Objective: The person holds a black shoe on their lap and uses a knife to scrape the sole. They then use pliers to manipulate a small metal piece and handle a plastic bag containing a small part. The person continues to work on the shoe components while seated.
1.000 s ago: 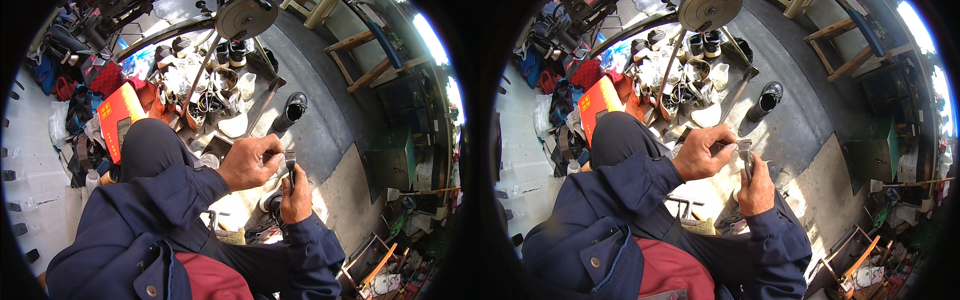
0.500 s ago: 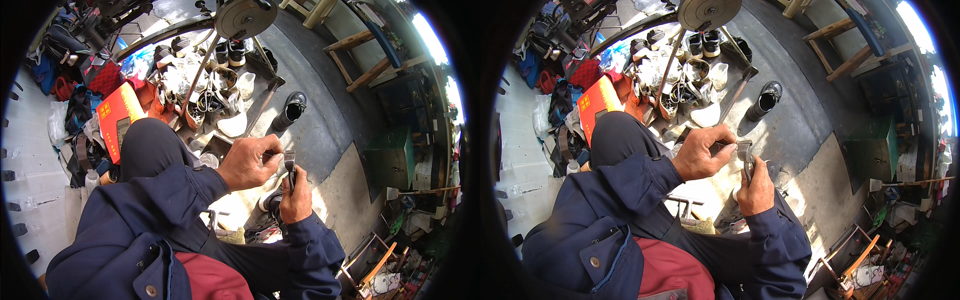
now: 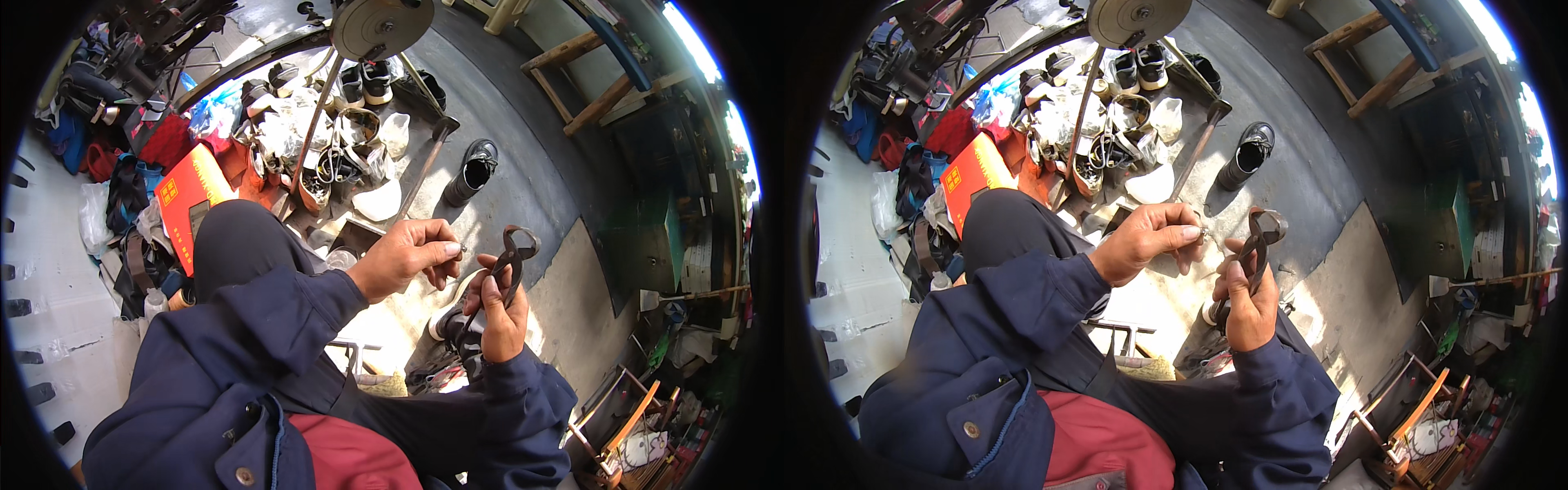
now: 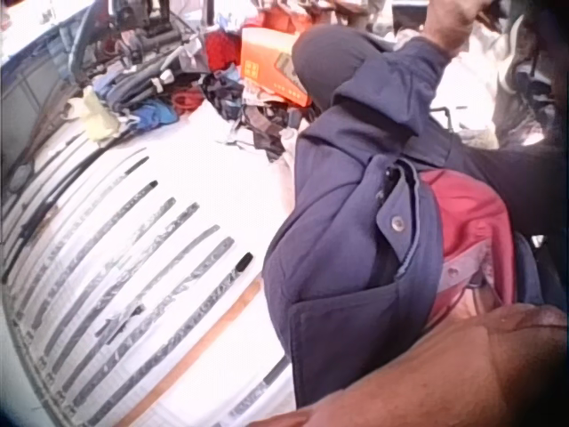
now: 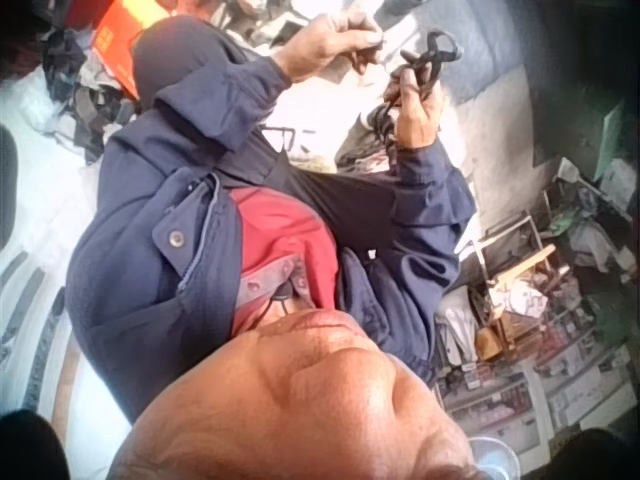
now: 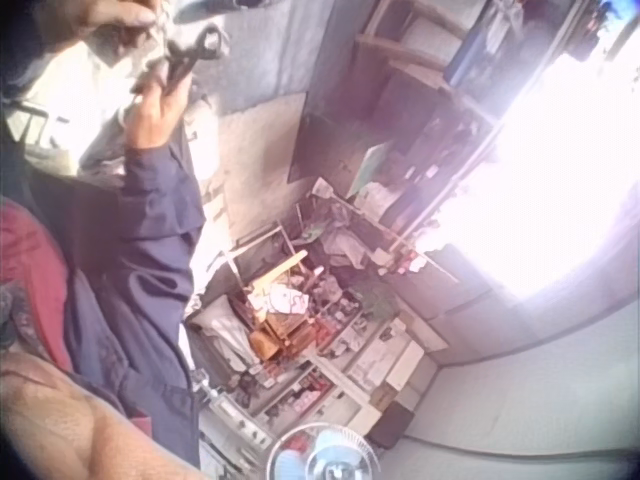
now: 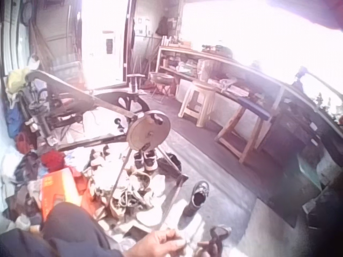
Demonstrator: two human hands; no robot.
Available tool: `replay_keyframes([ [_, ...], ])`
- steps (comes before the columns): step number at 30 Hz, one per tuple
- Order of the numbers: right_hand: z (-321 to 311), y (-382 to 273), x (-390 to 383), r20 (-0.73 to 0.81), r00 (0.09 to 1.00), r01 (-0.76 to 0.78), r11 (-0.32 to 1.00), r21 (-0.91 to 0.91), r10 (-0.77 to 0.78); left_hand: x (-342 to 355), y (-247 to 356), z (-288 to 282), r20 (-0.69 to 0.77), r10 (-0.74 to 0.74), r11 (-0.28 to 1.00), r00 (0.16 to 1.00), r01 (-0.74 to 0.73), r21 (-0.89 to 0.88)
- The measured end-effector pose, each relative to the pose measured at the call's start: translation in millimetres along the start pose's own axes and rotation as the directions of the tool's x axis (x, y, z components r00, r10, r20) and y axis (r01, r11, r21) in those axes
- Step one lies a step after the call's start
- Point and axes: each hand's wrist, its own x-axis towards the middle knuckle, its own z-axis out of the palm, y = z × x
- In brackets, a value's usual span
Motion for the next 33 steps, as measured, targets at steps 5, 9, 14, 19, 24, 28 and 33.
replay_keyframes([
  [5,0,-11,-2,-0.021,1.000,0.017,0.993,0.115,-0.014,-2,-6,4,0.154,-0.139,0.984,0.978,0.154,-0.094],
  [9,2,-8,-4,0.008,0.997,0.076,0.996,0.051,-0.077,-1,-10,7,0.195,-0.174,0.980,0.965,0.190,-0.064],
  [14,1,-2,-6,-0.001,0.995,0.101,0.994,0.043,-0.101,-1,-12,8,0.192,-0.201,0.978,0.961,0.207,-0.015],
  [19,-2,0,-5,-0.013,0.997,0.081,0.995,0.053,-0.080,-1,-13,7,0.208,-0.219,0.975,0.953,0.223,0.005],
  [24,2,3,-3,-0.014,0.991,0.133,0.990,-0.056,-0.134,-1,-17,8,0.195,-0.217,0.976,0.956,0.210,0.056],
  [28,-2,-2,-3,-0.038,0.999,0.021,0.995,0.102,-0.018,-2,-14,6,0.207,-0.245,0.969,0.947,0.244,0.030],
  [33,-10,-4,2,-0.088,0.994,-0.035,0.954,0.299,0.064,-3,-9,5,0.260,-0.272,0.945,0.926,0.309,-0.111],
])
